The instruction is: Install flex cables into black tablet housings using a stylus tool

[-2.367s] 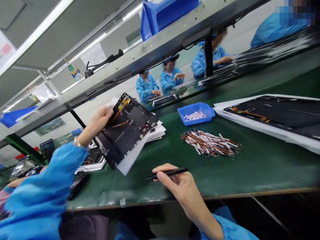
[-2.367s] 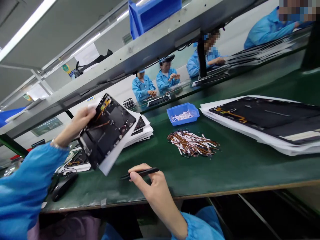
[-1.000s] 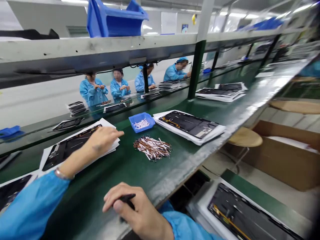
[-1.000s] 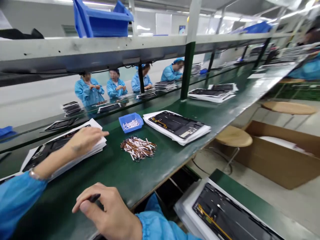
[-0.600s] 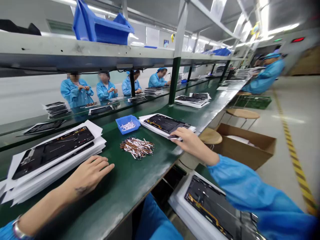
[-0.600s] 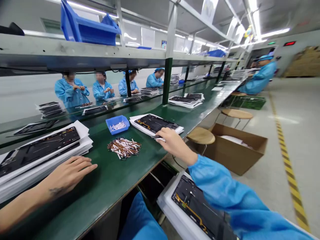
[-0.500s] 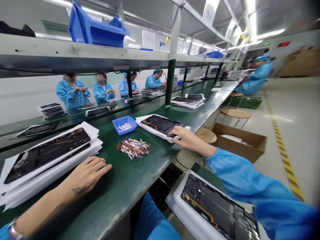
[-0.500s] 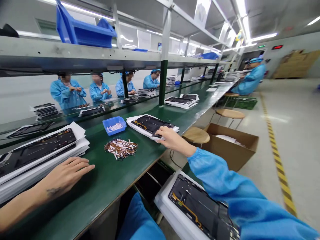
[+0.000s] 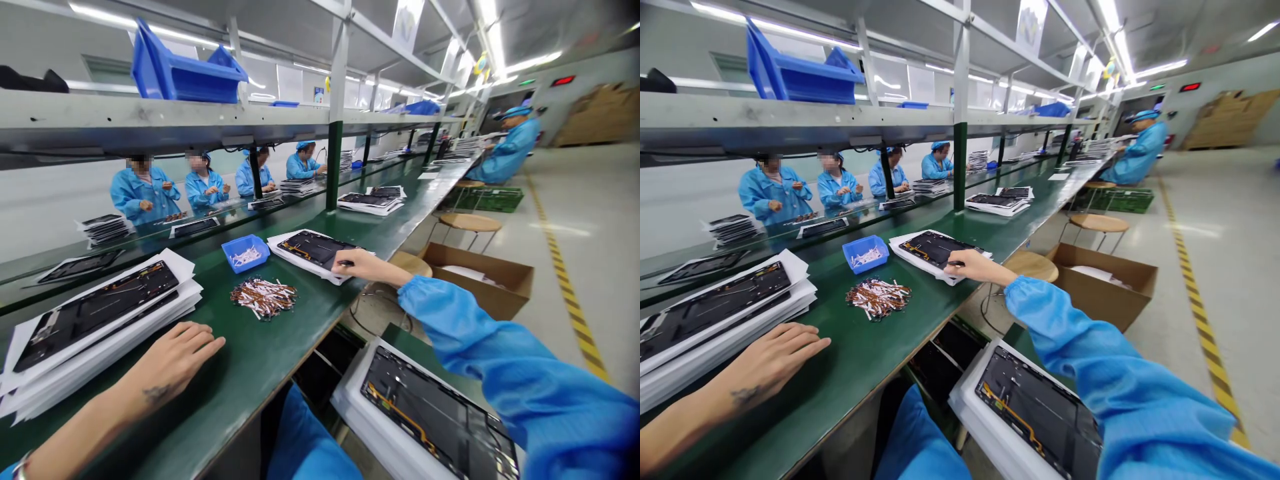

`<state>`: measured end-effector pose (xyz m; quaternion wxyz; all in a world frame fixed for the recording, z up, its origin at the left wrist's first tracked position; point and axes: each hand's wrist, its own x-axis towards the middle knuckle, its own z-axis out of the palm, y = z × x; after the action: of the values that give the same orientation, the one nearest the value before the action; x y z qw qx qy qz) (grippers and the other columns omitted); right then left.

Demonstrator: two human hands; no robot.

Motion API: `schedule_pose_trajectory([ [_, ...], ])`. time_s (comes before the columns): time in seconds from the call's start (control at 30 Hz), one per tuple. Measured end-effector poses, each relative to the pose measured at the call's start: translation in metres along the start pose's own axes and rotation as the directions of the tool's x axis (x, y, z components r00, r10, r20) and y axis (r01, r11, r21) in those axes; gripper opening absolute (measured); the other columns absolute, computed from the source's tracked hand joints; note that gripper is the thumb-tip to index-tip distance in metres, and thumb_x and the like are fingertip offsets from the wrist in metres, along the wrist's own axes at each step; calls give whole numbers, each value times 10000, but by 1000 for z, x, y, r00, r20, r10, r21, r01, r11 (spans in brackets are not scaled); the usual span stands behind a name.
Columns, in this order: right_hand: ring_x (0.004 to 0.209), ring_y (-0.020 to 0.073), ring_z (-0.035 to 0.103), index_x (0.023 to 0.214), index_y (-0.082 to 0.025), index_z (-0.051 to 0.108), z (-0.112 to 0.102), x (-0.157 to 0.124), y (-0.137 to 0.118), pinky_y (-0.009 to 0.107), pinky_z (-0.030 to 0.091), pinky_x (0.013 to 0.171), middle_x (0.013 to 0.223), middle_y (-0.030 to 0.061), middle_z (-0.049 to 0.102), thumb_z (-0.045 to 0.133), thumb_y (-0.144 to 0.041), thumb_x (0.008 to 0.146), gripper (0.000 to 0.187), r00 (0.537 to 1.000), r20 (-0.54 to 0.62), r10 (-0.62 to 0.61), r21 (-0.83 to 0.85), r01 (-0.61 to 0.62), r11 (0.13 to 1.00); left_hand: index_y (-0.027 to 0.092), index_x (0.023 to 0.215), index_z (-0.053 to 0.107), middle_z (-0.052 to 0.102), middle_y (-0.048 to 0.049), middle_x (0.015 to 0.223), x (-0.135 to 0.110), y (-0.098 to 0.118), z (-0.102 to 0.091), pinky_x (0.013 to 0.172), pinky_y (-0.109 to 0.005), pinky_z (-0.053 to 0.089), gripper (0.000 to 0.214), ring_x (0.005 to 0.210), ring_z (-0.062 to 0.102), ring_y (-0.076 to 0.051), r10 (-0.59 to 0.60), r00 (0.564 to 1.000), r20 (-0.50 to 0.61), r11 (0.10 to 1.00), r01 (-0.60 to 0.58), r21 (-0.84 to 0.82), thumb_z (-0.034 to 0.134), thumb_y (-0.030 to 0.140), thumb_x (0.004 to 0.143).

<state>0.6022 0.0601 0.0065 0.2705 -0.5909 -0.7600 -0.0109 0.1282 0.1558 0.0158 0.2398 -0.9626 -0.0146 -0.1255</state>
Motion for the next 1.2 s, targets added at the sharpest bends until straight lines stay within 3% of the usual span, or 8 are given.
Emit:
schedule_pose_trajectory([
  [0.33, 850, 233, 621, 805, -197, 716, 4, -6, -11, 332, 466, 787, 891, 85, 674, 665, -217, 749, 78, 998, -45, -52, 37, 54, 998, 204, 1241, 601, 690, -47, 1064, -12, -3, 5, 934, -340, 422, 383, 1050, 621, -184, -35, 999, -10, 998, 34, -46, 332, 93, 992],
  [0.6, 619, 166, 521, 721, -196, 591, 1, 1, -10, 281, 405, 606, 685, 19, 582, 588, -301, 824, 147, 950, -306, 57, 73, -37, 997, 211, 1177, 654, 706, -54, 1035, 20, 6, 3, 873, -349, 470, 366, 983, 643, -211, -115, 993, -36, 942, 98, -321, 361, 116, 980],
  [0.67, 587, 154, 489, 740, -194, 577, -4, 4, -12, 275, 383, 581, 655, 1, 554, 575, -332, 844, 173, 924, -371, 91, 87, -63, 994, 221, 1140, 684, 708, -56, 1044, 51, 10, 5, 864, -332, 485, 303, 949, 648, -206, -300, 954, 1, 748, 236, -620, 432, 181, 974],
  [0.7, 582, 151, 482, 742, -194, 574, -5, 7, -15, 274, 378, 578, 649, -4, 547, 574, -338, 846, 178, 914, -393, 99, 92, -68, 993, 214, 1120, 693, 707, -62, 1038, 71, 12, 8, 876, -325, 490, 264, 944, 651, -203, -403, 913, 66, 550, 299, -780, 482, 216, 962],
  [0.77, 585, 150, 480, 733, -195, 572, -5, 12, -21, 274, 378, 585, 652, -4, 546, 579, -326, 841, 170, 902, -421, 96, 95, -62, 994, 164, 1071, 696, 703, -93, 1038, 118, 17, 14, 918, -313, 496, 202, 944, 662, -205, -567, 758, 323, -113, 317, -942, 615, 250, 907],
  [0.8, 592, 151, 484, 727, -195, 573, -5, 15, -25, 275, 382, 591, 662, -1, 552, 581, -313, 837, 162, 899, -428, 88, 93, -53, 994, 151, 1116, 658, 700, -109, 1038, 142, 19, 18, 878, -319, 524, 251, 898, 679, -205, -561, 736, 378, -231, 300, -926, 615, 295, 915],
  [1.0, 683, 184, 555, 735, -197, 620, 3, 23, -41, 292, 423, 661, 755, 44, 609, 571, -213, 828, 106, 906, -424, 1, 53, 24, 998, 76, 1129, 524, 672, -200, 1000, 271, 20, 45, 805, -330, 577, 532, 832, 710, -218, -502, 687, 525, -542, 224, -810, 488, 579, 959],
  [1.2, 804, 233, 594, 783, -215, 658, 21, 12, -47, 317, 462, 713, 821, 72, 630, 540, -141, 819, 144, 909, -412, -62, 20, 77, 997, 121, 1119, 565, 620, -51, 935, 324, 4, 70, 652, -283, 545, 307, 714, 609, -128, -633, 539, 556, -489, 277, -827, 514, 399, 998],
])
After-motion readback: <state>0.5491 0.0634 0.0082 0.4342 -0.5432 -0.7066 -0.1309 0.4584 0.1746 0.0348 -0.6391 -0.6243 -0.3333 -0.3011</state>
